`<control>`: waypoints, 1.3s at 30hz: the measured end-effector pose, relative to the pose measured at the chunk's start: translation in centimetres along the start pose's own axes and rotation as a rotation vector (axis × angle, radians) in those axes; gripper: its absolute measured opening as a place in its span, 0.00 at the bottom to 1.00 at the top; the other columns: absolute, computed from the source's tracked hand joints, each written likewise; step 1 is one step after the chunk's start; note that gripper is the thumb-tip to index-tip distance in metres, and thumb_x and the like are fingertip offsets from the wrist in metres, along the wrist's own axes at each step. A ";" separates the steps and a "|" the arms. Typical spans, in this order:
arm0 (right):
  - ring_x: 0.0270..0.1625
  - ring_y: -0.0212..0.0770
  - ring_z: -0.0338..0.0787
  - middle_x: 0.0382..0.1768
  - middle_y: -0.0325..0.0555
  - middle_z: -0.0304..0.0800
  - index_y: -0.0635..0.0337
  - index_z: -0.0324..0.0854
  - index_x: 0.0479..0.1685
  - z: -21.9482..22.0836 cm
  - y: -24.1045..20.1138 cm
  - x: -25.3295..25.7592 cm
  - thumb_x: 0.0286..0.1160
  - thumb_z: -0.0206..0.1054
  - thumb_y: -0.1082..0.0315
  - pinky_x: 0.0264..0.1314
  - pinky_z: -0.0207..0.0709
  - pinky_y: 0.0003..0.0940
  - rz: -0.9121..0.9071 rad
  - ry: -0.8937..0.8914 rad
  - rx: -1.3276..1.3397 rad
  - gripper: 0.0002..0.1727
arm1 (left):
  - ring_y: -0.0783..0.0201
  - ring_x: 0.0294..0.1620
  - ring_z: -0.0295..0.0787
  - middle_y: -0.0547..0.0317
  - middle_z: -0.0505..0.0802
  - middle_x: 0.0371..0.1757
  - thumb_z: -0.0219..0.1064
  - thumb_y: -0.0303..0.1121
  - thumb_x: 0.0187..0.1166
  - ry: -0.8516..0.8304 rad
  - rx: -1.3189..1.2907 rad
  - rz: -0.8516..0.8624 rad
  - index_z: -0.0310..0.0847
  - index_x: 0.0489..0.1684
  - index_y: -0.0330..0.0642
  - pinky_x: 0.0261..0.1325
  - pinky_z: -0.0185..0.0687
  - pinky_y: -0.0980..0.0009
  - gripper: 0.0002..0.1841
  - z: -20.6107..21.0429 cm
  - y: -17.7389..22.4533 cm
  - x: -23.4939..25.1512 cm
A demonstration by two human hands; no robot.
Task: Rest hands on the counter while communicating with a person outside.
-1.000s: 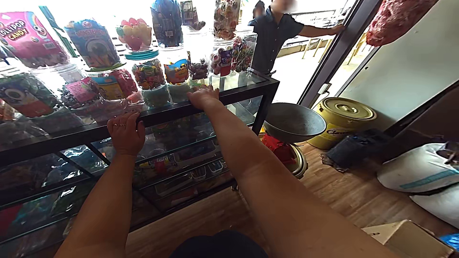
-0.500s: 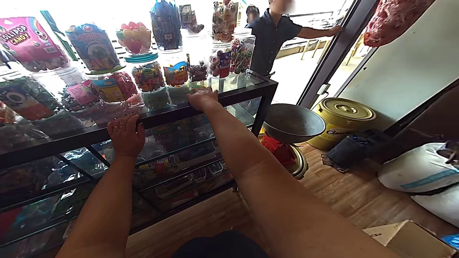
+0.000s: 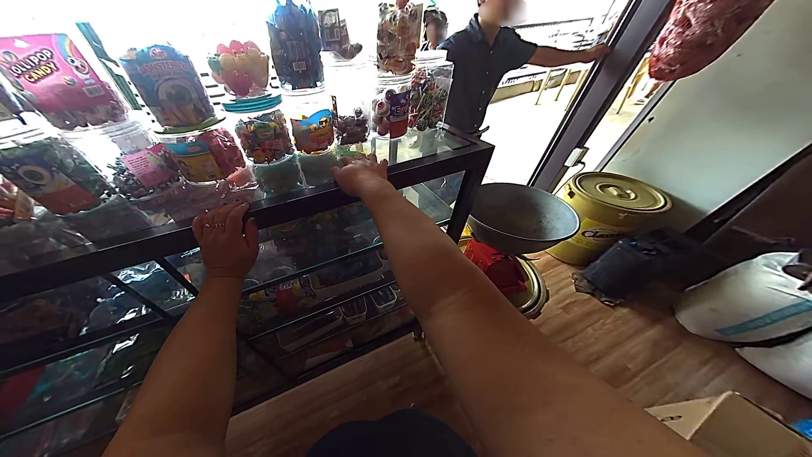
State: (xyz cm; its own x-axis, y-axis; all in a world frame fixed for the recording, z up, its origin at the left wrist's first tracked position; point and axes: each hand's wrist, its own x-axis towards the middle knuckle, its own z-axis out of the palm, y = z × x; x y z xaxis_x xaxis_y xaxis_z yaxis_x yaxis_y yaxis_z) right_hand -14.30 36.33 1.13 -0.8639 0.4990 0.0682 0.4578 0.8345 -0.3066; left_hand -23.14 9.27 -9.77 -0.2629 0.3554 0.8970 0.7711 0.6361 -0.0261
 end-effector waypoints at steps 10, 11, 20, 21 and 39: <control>0.93 0.61 0.55 0.90 0.52 0.63 0.41 0.67 0.90 0.0 0.0 0.0 0.91 0.41 0.38 0.87 0.42 0.75 0.003 0.009 -0.008 0.35 | 0.38 0.72 0.83 0.39 0.90 0.67 0.49 0.38 0.87 0.001 -0.005 -0.006 0.83 0.63 0.36 0.80 0.60 0.40 0.21 0.0 0.0 0.0; 0.93 0.61 0.55 0.90 0.53 0.63 0.41 0.67 0.90 0.1 0.0 0.1 0.91 0.41 0.38 0.87 0.43 0.74 0.004 0.005 -0.012 0.35 | 0.39 0.72 0.83 0.39 0.90 0.67 0.49 0.38 0.87 -0.001 0.000 -0.005 0.83 0.63 0.37 0.80 0.60 0.40 0.21 0.0 0.1 0.0; 0.93 0.61 0.56 0.90 0.55 0.63 0.42 0.67 0.90 0.0 0.0 0.1 0.91 0.40 0.37 0.87 0.43 0.74 0.005 0.001 -0.016 0.36 | 0.39 0.73 0.82 0.40 0.90 0.67 0.50 0.38 0.88 -0.011 0.009 -0.013 0.83 0.63 0.37 0.79 0.60 0.40 0.20 0.0 0.2 0.1; 0.93 0.61 0.55 0.90 0.55 0.63 0.42 0.67 0.90 0.1 0.1 0.1 0.91 0.41 0.37 0.88 0.42 0.74 0.004 0.001 -0.009 0.35 | 0.39 0.73 0.82 0.39 0.90 0.67 0.50 0.39 0.88 -0.013 0.004 -0.012 0.83 0.63 0.37 0.79 0.61 0.40 0.20 0.0 0.1 0.0; 0.93 0.59 0.57 0.89 0.53 0.66 0.41 0.70 0.89 0.3 0.2 0.3 0.90 0.42 0.37 0.87 0.44 0.73 0.001 0.019 0.010 0.35 | 0.36 0.74 0.81 0.37 0.89 0.68 0.49 0.39 0.88 -0.041 -0.006 -0.033 0.83 0.63 0.35 0.80 0.59 0.38 0.21 -0.5 0.4 0.3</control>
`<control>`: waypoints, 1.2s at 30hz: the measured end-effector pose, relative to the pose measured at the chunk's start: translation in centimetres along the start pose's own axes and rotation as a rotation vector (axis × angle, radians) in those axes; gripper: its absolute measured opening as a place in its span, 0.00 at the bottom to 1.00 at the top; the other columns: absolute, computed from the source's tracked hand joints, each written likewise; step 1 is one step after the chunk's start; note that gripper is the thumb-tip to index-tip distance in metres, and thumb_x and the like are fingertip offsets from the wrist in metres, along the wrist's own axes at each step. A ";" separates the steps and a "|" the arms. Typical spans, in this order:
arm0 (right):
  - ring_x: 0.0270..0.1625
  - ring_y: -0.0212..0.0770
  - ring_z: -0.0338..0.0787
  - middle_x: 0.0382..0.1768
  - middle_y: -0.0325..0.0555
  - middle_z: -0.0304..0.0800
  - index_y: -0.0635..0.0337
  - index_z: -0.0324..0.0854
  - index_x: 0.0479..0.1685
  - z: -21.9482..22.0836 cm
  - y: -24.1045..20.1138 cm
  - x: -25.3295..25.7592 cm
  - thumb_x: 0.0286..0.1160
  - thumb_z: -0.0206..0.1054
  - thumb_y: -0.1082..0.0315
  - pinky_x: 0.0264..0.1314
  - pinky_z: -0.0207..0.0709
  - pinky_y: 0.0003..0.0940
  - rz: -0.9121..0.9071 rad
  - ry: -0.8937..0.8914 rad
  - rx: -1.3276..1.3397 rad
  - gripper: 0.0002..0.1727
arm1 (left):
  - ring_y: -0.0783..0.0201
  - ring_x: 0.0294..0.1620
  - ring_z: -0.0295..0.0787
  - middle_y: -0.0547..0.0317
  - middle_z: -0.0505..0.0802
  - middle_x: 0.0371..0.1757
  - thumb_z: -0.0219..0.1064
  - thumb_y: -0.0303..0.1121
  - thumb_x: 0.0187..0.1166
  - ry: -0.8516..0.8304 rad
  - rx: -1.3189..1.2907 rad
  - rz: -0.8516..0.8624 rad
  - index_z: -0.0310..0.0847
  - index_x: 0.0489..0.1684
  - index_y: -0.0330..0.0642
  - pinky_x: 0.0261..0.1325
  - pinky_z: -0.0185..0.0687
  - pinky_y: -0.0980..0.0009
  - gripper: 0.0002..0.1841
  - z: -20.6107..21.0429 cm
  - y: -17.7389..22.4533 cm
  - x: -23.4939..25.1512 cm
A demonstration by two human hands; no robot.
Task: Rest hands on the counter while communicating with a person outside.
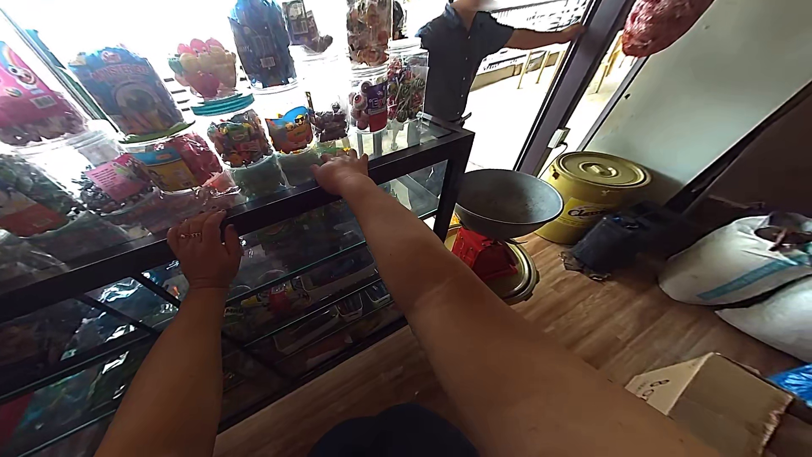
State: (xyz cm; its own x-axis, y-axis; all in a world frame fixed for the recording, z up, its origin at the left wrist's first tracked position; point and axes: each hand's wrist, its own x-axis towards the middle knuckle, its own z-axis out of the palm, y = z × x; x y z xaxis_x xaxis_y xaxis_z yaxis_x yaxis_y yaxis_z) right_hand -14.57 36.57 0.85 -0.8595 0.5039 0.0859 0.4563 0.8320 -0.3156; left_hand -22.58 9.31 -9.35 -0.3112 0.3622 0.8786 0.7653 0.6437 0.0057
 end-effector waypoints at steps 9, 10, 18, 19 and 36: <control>0.93 0.59 0.57 0.89 0.53 0.66 0.43 0.70 0.88 0.0 0.1 -0.2 0.90 0.41 0.35 0.87 0.44 0.73 -0.011 0.007 0.018 0.37 | 0.38 0.74 0.81 0.38 0.90 0.68 0.49 0.38 0.88 0.010 0.007 0.004 0.83 0.63 0.35 0.80 0.59 0.39 0.21 0.0 0.1 0.1; 0.93 0.59 0.57 0.89 0.53 0.66 0.43 0.70 0.88 0.0 0.1 -0.1 0.90 0.41 0.35 0.87 0.43 0.73 -0.012 0.007 0.019 0.37 | 0.38 0.74 0.81 0.38 0.90 0.67 0.49 0.38 0.88 0.011 0.008 0.003 0.83 0.63 0.36 0.80 0.59 0.39 0.21 0.0 0.1 0.1; 0.93 0.60 0.57 0.88 0.53 0.67 0.43 0.70 0.88 0.1 0.2 -0.2 0.90 0.41 0.35 0.88 0.43 0.73 -0.021 0.030 0.022 0.37 | 0.36 0.74 0.81 0.37 0.90 0.67 0.50 0.39 0.88 0.015 0.001 0.010 0.83 0.63 0.35 0.80 0.59 0.38 0.21 0.1 -0.1 0.0; 0.93 0.60 0.57 0.89 0.53 0.67 0.42 0.70 0.88 0.1 0.2 -0.2 0.90 0.41 0.35 0.88 0.43 0.73 -0.021 0.030 0.023 0.37 | 0.36 0.74 0.82 0.37 0.90 0.67 0.50 0.39 0.88 0.016 0.001 0.010 0.84 0.62 0.35 0.80 0.60 0.38 0.21 0.1 -0.1 0.0; 0.92 0.59 0.58 0.89 0.51 0.67 0.40 0.71 0.88 0.0 -0.1 -0.2 0.90 0.43 0.38 0.88 0.43 0.73 0.000 0.017 0.004 0.34 | 0.37 0.72 0.83 0.38 0.90 0.66 0.55 0.37 0.83 0.048 0.011 0.022 0.84 0.62 0.36 0.78 0.61 0.38 0.19 0.2 -0.1 0.0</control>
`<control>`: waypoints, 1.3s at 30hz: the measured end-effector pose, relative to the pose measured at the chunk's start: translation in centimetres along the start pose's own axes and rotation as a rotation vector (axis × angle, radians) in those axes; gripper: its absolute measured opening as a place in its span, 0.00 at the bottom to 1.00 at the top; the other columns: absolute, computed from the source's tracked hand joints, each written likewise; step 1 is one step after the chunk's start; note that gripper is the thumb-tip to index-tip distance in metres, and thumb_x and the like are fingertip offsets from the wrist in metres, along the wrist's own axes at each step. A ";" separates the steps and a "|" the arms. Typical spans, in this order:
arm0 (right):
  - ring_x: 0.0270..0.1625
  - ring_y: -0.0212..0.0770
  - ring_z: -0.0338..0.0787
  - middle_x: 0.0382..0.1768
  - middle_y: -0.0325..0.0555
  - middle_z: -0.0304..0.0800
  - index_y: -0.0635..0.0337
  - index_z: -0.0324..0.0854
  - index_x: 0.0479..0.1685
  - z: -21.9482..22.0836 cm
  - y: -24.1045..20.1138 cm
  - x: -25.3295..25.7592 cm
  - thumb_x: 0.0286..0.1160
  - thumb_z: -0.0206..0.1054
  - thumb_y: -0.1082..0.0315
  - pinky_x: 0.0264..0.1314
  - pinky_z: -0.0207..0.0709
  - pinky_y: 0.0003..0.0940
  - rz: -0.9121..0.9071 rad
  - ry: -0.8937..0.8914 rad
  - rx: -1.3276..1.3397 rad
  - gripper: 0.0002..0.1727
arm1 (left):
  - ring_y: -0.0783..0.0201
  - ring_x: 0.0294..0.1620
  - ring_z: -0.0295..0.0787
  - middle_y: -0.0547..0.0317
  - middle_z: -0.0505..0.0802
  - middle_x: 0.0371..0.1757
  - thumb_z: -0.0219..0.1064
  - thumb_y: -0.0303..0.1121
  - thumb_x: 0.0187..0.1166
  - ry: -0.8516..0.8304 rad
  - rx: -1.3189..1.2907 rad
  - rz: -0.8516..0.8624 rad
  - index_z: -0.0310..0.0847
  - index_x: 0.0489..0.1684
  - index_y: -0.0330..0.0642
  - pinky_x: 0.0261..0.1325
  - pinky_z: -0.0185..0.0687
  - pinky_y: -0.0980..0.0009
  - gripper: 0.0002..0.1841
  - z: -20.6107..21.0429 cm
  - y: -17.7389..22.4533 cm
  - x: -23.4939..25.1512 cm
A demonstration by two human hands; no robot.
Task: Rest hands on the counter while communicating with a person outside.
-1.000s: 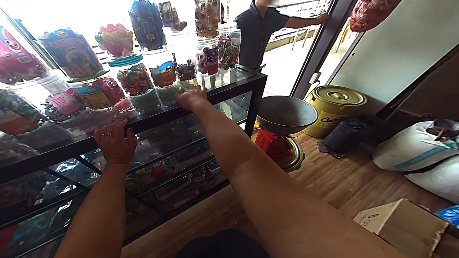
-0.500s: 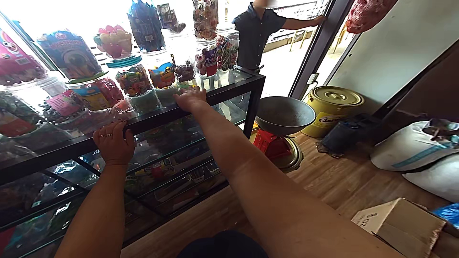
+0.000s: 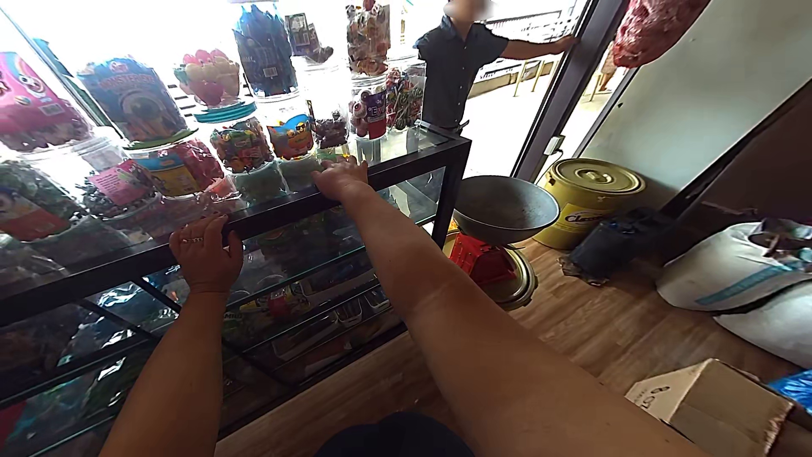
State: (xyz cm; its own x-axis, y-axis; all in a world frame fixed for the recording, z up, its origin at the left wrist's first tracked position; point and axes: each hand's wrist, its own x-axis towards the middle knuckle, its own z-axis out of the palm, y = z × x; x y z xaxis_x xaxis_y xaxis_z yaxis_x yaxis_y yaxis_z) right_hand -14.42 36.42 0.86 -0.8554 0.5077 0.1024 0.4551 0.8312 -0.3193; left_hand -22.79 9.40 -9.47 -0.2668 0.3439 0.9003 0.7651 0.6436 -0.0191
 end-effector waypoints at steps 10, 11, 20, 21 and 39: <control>0.93 0.60 0.57 0.89 0.52 0.65 0.40 0.70 0.88 0.1 0.1 0.1 0.90 0.42 0.38 0.88 0.42 0.74 -0.004 -0.012 0.000 0.34 | 0.36 0.71 0.83 0.38 0.90 0.65 0.56 0.36 0.83 0.010 0.007 0.017 0.83 0.62 0.36 0.77 0.62 0.38 0.18 0.0 0.0 0.0; 0.92 0.60 0.58 0.89 0.52 0.66 0.40 0.70 0.88 0.1 0.1 0.1 0.90 0.42 0.38 0.88 0.42 0.74 -0.003 -0.013 -0.004 0.34 | 0.36 0.71 0.83 0.38 0.90 0.65 0.56 0.36 0.82 0.010 0.009 0.017 0.83 0.62 0.36 0.77 0.62 0.38 0.18 0.0 0.0 0.0; 0.93 0.59 0.56 0.89 0.51 0.66 0.39 0.70 0.88 0.0 0.0 0.0 0.90 0.42 0.38 0.88 0.41 0.74 0.001 -0.013 0.001 0.34 | 0.35 0.72 0.82 0.37 0.90 0.66 0.52 0.28 0.77 0.000 -0.002 0.006 0.83 0.63 0.35 0.77 0.61 0.37 0.20 -0.2 0.2 0.0; 0.93 0.59 0.57 0.89 0.51 0.66 0.39 0.70 0.88 0.0 0.0 0.0 0.90 0.42 0.38 0.88 0.42 0.74 0.000 -0.013 -0.002 0.34 | 0.35 0.72 0.82 0.37 0.90 0.66 0.52 0.28 0.77 0.001 -0.001 0.010 0.83 0.63 0.35 0.77 0.61 0.37 0.20 -0.1 0.2 0.0; 0.93 0.60 0.56 0.90 0.53 0.65 0.41 0.69 0.89 0.0 0.2 0.0 0.91 0.41 0.39 0.88 0.42 0.73 -0.020 -0.005 -0.010 0.34 | 0.34 0.72 0.82 0.37 0.89 0.67 0.53 0.27 0.74 -0.009 -0.010 0.009 0.82 0.63 0.35 0.77 0.61 0.36 0.21 -0.2 0.2 0.0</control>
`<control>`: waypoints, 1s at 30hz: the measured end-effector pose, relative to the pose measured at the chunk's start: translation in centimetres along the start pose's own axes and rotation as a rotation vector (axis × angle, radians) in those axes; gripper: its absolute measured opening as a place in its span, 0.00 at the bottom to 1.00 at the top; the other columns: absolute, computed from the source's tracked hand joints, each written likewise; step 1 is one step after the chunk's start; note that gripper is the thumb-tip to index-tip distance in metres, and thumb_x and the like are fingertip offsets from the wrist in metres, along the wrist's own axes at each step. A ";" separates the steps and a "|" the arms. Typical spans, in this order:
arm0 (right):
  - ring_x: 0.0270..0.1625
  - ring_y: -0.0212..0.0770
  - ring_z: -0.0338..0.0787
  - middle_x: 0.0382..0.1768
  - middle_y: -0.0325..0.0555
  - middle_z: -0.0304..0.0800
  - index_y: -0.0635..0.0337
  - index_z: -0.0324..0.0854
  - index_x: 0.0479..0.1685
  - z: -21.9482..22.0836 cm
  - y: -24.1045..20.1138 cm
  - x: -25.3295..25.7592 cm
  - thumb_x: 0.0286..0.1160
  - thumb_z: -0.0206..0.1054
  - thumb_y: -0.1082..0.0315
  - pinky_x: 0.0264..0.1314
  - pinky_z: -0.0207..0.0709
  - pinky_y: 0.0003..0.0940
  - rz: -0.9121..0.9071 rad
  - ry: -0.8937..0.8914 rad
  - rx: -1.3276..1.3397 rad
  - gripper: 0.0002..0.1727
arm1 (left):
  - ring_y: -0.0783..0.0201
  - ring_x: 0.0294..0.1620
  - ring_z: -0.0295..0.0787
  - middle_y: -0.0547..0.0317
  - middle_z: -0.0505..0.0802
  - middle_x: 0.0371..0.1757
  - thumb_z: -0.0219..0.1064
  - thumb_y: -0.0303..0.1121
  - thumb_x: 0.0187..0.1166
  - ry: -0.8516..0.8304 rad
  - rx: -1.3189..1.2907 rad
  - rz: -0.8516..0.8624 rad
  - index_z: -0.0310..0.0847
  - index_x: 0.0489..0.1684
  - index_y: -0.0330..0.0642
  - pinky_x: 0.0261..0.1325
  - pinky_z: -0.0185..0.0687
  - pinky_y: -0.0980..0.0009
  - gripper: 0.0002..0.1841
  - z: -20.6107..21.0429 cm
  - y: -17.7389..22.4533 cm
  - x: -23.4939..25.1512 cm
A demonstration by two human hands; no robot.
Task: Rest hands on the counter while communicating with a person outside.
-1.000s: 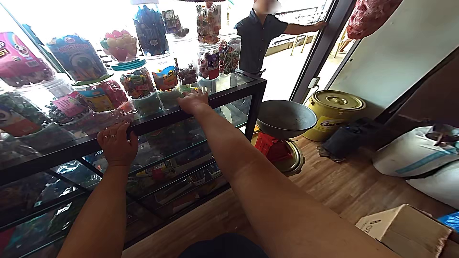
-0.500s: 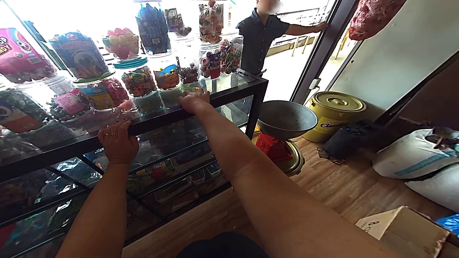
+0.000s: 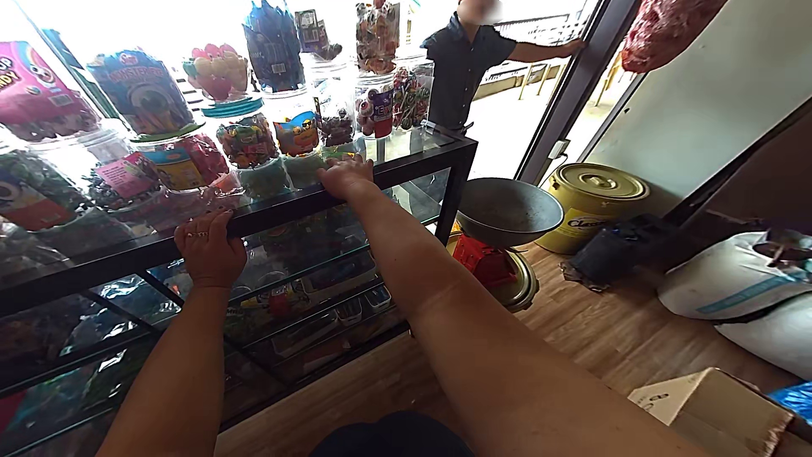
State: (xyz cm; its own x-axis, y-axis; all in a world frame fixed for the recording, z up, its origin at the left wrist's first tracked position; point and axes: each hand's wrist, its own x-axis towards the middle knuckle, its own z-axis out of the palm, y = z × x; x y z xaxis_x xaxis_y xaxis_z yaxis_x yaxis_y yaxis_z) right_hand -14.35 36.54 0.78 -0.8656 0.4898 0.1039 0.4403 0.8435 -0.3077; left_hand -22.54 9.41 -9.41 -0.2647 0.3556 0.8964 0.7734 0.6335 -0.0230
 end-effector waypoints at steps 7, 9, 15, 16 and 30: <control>0.92 0.60 0.58 0.89 0.52 0.66 0.41 0.70 0.88 0.0 -0.1 0.0 0.91 0.41 0.39 0.87 0.45 0.72 0.008 0.001 0.002 0.34 | 0.37 0.72 0.83 0.39 0.90 0.66 0.52 0.28 0.77 0.007 0.013 -0.002 0.83 0.63 0.36 0.78 0.62 0.39 0.20 0.2 -0.1 0.0; 0.93 0.59 0.58 0.89 0.51 0.66 0.41 0.70 0.88 -0.1 0.0 0.1 0.91 0.41 0.38 0.87 0.45 0.73 0.003 0.006 -0.006 0.34 | 0.37 0.71 0.83 0.38 0.91 0.65 0.53 0.30 0.78 0.019 0.010 0.002 0.83 0.62 0.36 0.77 0.62 0.38 0.19 0.3 -0.1 0.1; 0.93 0.58 0.57 0.89 0.50 0.66 0.39 0.69 0.89 0.1 -0.1 0.3 0.90 0.41 0.38 0.88 0.43 0.73 0.014 -0.004 -0.007 0.34 | 0.38 0.70 0.84 0.39 0.91 0.64 0.55 0.36 0.83 0.034 0.022 0.007 0.84 0.61 0.36 0.77 0.63 0.40 0.18 0.3 -0.1 0.0; 0.93 0.58 0.57 0.89 0.49 0.66 0.39 0.69 0.89 0.1 0.0 0.3 0.90 0.41 0.38 0.88 0.42 0.73 0.016 -0.004 -0.003 0.34 | 0.38 0.70 0.84 0.39 0.91 0.64 0.55 0.37 0.84 0.032 0.026 0.007 0.84 0.61 0.37 0.77 0.63 0.40 0.18 0.3 -0.1 0.0; 0.92 0.60 0.58 0.89 0.53 0.66 0.41 0.70 0.88 0.1 -0.1 0.1 0.91 0.41 0.39 0.88 0.45 0.72 0.012 0.009 -0.003 0.34 | 0.38 0.73 0.83 0.39 0.90 0.66 0.50 0.29 0.82 0.025 0.002 0.002 0.83 0.63 0.36 0.79 0.61 0.39 0.19 0.2 -0.1 -0.1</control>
State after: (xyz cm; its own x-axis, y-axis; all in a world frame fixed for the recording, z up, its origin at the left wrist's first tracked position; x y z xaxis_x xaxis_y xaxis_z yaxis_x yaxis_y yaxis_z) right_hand -14.47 36.49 0.75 -0.8582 0.5017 0.1084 0.4515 0.8383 -0.3057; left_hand -22.75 9.47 -9.57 -0.2487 0.3396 0.9071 0.7725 0.6345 -0.0258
